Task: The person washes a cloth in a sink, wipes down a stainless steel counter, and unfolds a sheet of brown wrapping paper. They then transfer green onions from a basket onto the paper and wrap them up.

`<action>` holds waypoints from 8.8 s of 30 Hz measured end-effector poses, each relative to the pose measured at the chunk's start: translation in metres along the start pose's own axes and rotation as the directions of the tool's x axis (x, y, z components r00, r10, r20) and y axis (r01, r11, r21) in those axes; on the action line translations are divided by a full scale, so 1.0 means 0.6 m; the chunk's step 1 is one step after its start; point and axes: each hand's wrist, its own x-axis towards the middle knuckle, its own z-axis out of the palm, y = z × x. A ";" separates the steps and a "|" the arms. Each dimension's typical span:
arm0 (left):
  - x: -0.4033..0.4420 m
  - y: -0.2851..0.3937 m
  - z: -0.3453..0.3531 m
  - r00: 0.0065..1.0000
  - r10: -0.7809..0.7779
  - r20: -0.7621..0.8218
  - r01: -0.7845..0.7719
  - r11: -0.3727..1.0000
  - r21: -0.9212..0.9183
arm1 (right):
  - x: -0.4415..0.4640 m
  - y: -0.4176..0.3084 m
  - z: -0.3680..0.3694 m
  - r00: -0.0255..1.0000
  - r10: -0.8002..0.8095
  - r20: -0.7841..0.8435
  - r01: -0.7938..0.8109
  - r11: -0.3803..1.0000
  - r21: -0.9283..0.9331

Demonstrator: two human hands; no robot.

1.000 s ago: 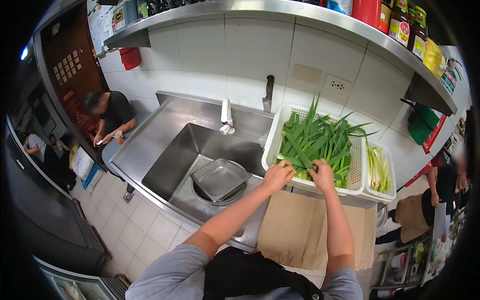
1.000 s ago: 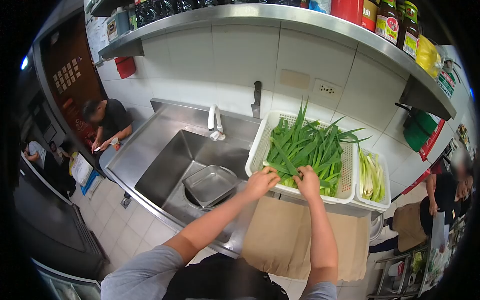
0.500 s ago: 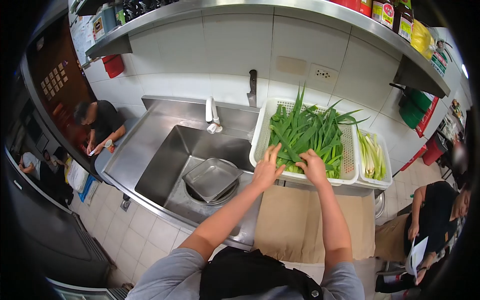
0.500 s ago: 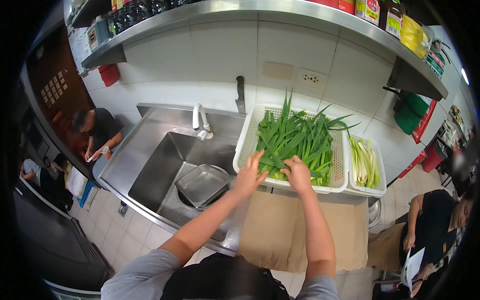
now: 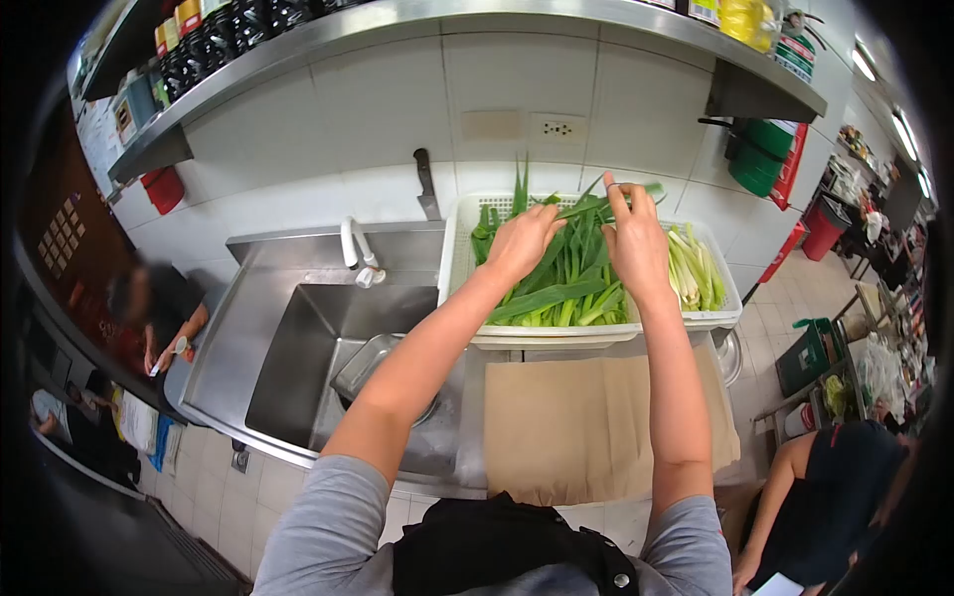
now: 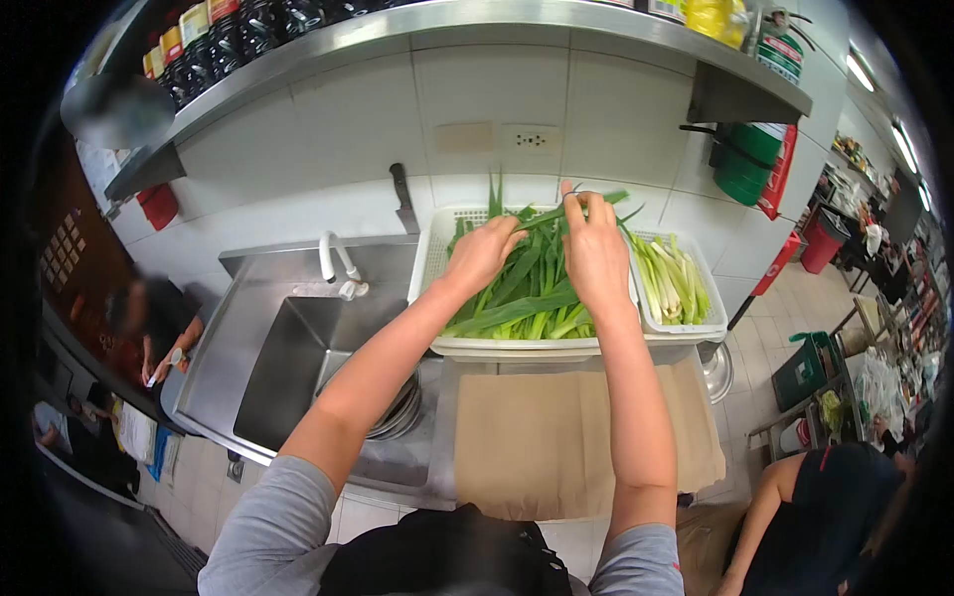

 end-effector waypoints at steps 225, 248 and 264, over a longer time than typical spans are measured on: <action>-0.548 0.209 0.220 0.075 -0.992 -0.098 0.996 0.079 -0.033 | -0.616 -0.012 -0.031 0.364 0.694 0.621 -0.843 0.529 -0.097; -0.538 0.252 0.174 0.851 -0.493 0.182 0.525 0.786 -0.327 | -0.589 0.066 0.012 0.265 0.499 0.825 -0.848 0.528 -0.047; -0.460 0.238 0.147 0.787 0.248 0.565 0.019 0.905 -0.424 | -0.540 0.148 -0.050 0.073 0.179 0.981 -0.932 0.363 0.003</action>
